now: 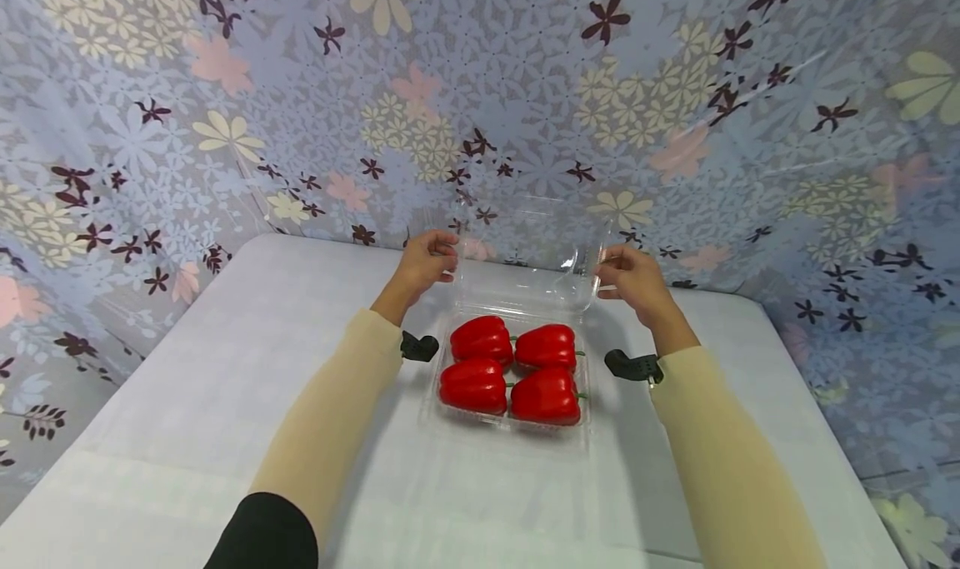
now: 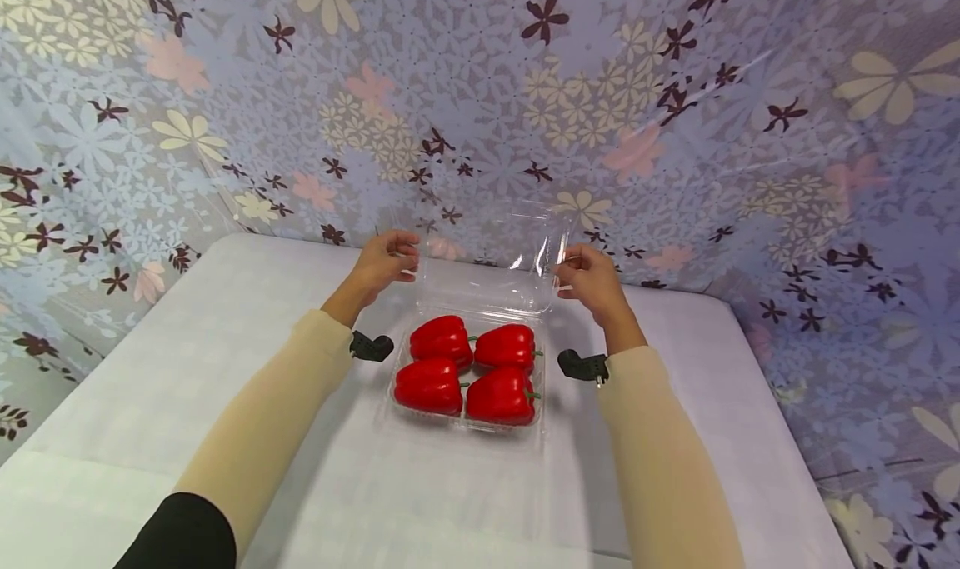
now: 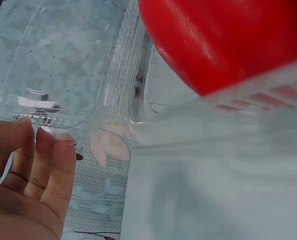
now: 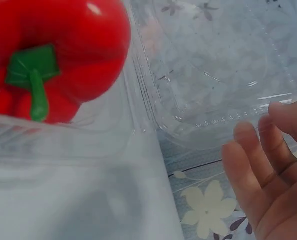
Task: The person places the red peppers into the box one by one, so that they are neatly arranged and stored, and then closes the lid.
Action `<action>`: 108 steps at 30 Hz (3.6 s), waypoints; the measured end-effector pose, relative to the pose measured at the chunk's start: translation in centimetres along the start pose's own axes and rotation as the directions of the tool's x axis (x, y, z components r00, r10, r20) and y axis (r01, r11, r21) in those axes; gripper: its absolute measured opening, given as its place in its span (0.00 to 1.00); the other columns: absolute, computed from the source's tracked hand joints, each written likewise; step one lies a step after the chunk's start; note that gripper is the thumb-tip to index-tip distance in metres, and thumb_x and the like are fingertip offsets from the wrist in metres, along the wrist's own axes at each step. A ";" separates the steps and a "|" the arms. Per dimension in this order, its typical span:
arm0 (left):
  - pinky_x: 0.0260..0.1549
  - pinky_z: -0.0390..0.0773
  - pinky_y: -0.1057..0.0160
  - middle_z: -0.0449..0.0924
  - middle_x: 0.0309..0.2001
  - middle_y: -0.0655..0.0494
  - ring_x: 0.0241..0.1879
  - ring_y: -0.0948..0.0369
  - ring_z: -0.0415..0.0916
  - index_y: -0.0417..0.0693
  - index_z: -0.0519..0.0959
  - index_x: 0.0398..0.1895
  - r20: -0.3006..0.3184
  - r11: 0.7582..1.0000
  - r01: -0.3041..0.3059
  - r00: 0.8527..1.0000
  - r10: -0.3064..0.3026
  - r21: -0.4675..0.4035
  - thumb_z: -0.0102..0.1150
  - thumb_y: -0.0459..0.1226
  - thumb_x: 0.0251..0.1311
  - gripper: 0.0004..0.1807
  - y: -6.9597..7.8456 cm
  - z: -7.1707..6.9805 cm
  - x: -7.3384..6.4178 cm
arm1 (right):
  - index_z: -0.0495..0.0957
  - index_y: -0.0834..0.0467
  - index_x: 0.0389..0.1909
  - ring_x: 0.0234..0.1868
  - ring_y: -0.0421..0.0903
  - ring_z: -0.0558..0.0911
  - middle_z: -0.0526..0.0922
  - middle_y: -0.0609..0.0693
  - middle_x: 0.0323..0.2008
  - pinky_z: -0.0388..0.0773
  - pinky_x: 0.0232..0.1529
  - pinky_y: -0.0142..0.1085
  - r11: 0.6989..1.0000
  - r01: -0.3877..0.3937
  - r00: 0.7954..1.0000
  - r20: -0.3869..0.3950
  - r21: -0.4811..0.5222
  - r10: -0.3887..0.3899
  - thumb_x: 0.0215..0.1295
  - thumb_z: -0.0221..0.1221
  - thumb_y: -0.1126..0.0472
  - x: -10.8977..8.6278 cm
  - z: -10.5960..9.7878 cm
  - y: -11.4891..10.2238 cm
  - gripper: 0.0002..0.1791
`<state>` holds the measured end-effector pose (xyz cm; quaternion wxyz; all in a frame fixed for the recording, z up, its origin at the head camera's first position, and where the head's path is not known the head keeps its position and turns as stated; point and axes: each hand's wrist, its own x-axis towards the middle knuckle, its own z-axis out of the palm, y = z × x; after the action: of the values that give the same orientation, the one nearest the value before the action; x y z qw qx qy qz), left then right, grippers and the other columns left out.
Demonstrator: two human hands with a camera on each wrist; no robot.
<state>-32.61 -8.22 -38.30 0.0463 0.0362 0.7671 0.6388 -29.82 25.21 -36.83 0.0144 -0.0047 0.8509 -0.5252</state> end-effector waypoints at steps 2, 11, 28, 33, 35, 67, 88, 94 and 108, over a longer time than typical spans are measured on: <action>0.46 0.86 0.56 0.72 0.42 0.53 0.39 0.58 0.76 0.38 0.73 0.59 0.005 1.000 -0.004 1.000 0.004 0.001 0.53 0.27 0.66 0.18 0.2 -0.2 -0.1 | 0.67 0.65 0.59 0.37 0.35 0.82 0.75 0.47 0.43 0.85 0.41 0.30 1.000 0.013 1.000 -0.008 -0.011 -0.013 0.73 0.54 0.59 0.0 0.0 -0.3 0.20; 0.57 0.81 0.48 0.74 0.54 0.39 0.55 0.42 0.78 0.37 0.70 0.62 0.064 0.997 0.030 0.997 -0.035 0.071 0.47 0.38 0.74 0.19 1.5 -1.1 -1.0 | 0.67 0.63 0.64 0.43 0.40 0.85 0.77 0.56 0.52 0.85 0.47 0.35 0.997 -0.004 1.000 0.029 -0.080 0.006 0.77 0.44 0.44 -0.5 -0.5 -1.3 0.29; 0.59 0.78 0.46 0.77 0.60 0.39 0.51 0.46 0.77 0.37 0.74 0.60 0.112 0.965 0.206 0.968 -0.226 0.161 0.22 0.69 0.69 0.48 6.2 -2.2 -3.8 | 0.53 0.65 0.76 0.67 0.69 0.71 0.63 0.70 0.72 0.71 0.65 0.60 0.971 -0.088 0.912 0.375 -0.221 0.168 0.64 0.15 0.22 -3.2 -3.9 -5.9 0.59; 0.59 0.77 0.45 0.77 0.61 0.38 0.52 0.46 0.77 0.36 0.73 0.62 0.167 0.956 0.232 0.951 -0.262 0.181 0.20 0.71 0.66 0.52 6.9 -2.5 -4.2 | 0.53 0.66 0.76 0.67 0.68 0.72 0.62 0.70 0.72 0.72 0.65 0.59 0.959 -0.115 0.885 0.413 -0.258 0.217 0.62 0.12 0.21 -3.8 -5.0 -6.5 0.61; 0.60 0.76 0.45 0.76 0.63 0.38 0.54 0.45 0.77 0.37 0.71 0.65 0.197 0.949 0.248 0.938 -0.286 0.196 0.21 0.72 0.65 0.52 7.2 -2.6 -4.4 | 0.53 0.67 0.75 0.67 0.67 0.72 0.63 0.70 0.71 0.72 0.65 0.59 0.957 -0.115 0.878 0.423 -0.266 0.223 0.62 0.12 0.21 -3.9 -5.2 -6.8 0.61; 0.66 0.72 0.44 0.60 0.75 0.39 0.70 0.41 0.66 0.35 0.57 0.75 0.349 0.955 0.274 0.889 -0.297 0.115 0.33 0.60 0.70 0.43 6.7 -3.8 -8.5 | 0.48 0.65 0.77 0.64 0.61 0.76 0.57 0.69 0.75 0.78 0.60 0.49 0.991 -0.044 0.889 0.448 -0.124 0.096 0.73 0.24 0.30 -8.2 -3.6 -4.3 0.48; 0.66 0.71 0.44 0.55 0.78 0.42 0.69 0.42 0.67 0.41 0.53 0.77 0.359 0.985 0.168 0.918 -0.169 0.035 0.35 0.53 0.70 0.38 4.5 -3.3 -9.8 | 0.71 0.37 0.60 0.54 0.32 0.80 0.74 0.25 0.57 0.78 0.51 0.33 0.970 -0.052 0.914 0.404 0.239 -0.050 0.79 0.38 0.46 -10.2 -2.4 -1.2 0.17; 0.67 0.68 0.41 0.56 0.77 0.42 0.71 0.41 0.62 0.41 0.55 0.76 0.364 0.988 0.144 0.919 -0.152 0.049 0.37 0.54 0.68 0.39 4.1 -3.3 -10.0 | 0.69 0.41 0.66 0.56 0.30 0.79 0.72 0.27 0.59 0.78 0.51 0.31 0.966 -0.032 0.916 0.393 0.258 -0.075 0.79 0.38 0.47 -10.4 -2.3 -0.6 0.21; 0.69 0.66 0.40 0.51 0.79 0.45 0.74 0.43 0.58 0.49 0.50 0.80 0.436 0.992 0.029 0.896 -0.080 0.123 0.39 0.51 0.70 0.37 0.8 -3.9 -11.7 | 0.62 0.51 0.73 0.64 0.31 0.70 0.67 0.31 0.66 0.74 0.56 0.30 0.966 0.058 0.906 0.394 0.252 -0.157 0.77 0.39 0.52 -11.0 -1.6 0.8 0.26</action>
<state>-21.48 -13.25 -36.55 0.2342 0.1605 0.7724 0.5682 -18.89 27.28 -36.62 0.1641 -0.1602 0.7593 -0.6090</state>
